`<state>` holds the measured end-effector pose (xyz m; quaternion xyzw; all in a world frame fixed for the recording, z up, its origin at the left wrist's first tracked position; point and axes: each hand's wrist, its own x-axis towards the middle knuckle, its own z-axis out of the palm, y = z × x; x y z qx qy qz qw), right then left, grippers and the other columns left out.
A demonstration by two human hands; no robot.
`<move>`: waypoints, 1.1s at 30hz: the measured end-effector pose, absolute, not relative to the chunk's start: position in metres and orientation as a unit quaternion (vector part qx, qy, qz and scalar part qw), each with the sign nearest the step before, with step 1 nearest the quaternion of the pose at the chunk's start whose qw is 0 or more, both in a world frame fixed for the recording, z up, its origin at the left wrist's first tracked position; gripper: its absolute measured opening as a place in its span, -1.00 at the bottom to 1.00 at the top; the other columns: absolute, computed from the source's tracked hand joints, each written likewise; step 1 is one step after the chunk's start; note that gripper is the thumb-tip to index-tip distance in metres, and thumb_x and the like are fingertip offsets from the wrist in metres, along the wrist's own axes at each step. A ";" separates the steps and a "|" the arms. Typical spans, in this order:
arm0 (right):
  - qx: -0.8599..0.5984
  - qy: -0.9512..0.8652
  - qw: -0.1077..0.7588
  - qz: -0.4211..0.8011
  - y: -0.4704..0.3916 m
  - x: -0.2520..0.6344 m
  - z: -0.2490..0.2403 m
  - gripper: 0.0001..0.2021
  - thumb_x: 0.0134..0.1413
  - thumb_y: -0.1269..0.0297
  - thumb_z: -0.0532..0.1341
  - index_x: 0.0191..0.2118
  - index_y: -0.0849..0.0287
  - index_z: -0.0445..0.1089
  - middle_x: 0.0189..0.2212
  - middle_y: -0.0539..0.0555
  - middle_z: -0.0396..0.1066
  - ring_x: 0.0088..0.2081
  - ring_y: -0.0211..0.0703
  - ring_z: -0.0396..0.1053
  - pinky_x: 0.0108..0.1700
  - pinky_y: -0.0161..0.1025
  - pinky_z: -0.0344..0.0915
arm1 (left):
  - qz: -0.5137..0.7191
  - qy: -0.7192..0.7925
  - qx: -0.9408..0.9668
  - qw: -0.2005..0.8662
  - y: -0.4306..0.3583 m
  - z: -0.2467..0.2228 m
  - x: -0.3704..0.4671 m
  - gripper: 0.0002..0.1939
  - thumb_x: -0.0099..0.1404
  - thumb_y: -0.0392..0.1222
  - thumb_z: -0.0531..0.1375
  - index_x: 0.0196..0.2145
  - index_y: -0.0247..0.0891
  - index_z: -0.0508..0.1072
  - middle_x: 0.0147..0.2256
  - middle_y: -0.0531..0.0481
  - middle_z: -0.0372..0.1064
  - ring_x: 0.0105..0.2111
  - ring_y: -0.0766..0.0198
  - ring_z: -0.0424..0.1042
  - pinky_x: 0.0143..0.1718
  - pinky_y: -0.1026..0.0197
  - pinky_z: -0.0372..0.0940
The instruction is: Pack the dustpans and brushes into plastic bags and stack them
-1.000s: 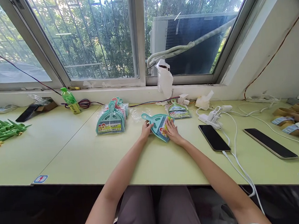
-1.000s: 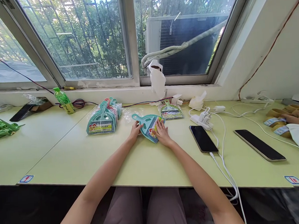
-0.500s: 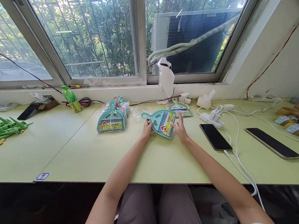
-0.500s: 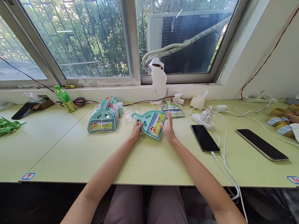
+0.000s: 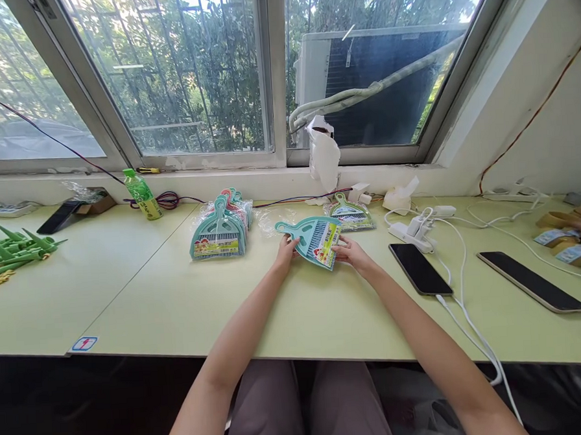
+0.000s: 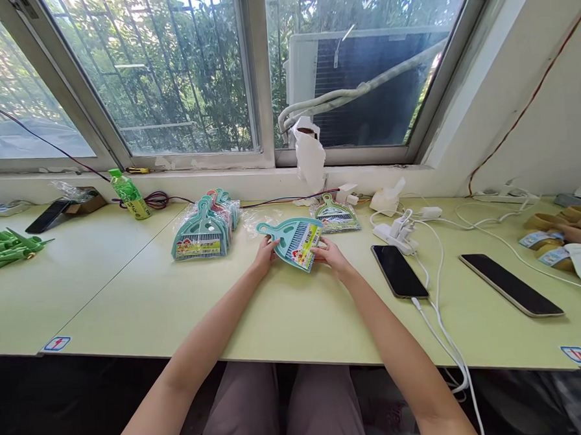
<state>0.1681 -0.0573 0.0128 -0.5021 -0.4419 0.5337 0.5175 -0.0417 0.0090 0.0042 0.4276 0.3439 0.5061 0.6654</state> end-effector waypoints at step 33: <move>-0.512 -0.327 0.627 0.488 -0.053 0.176 0.007 -0.51 -0.25 0.38 0.38 -0.09 0.13 0.30 -0.46 -0.01 0.55 -0.48 -0.13 0.52 -0.40 -0.26 0.48 | 0.193 0.535 0.814 0.117 0.030 -0.003 -0.080 -0.47 0.33 -0.10 0.00 0.23 -0.23 0.13 0.27 -0.12 0.05 0.29 0.00 -0.05 0.27 -0.13 -0.14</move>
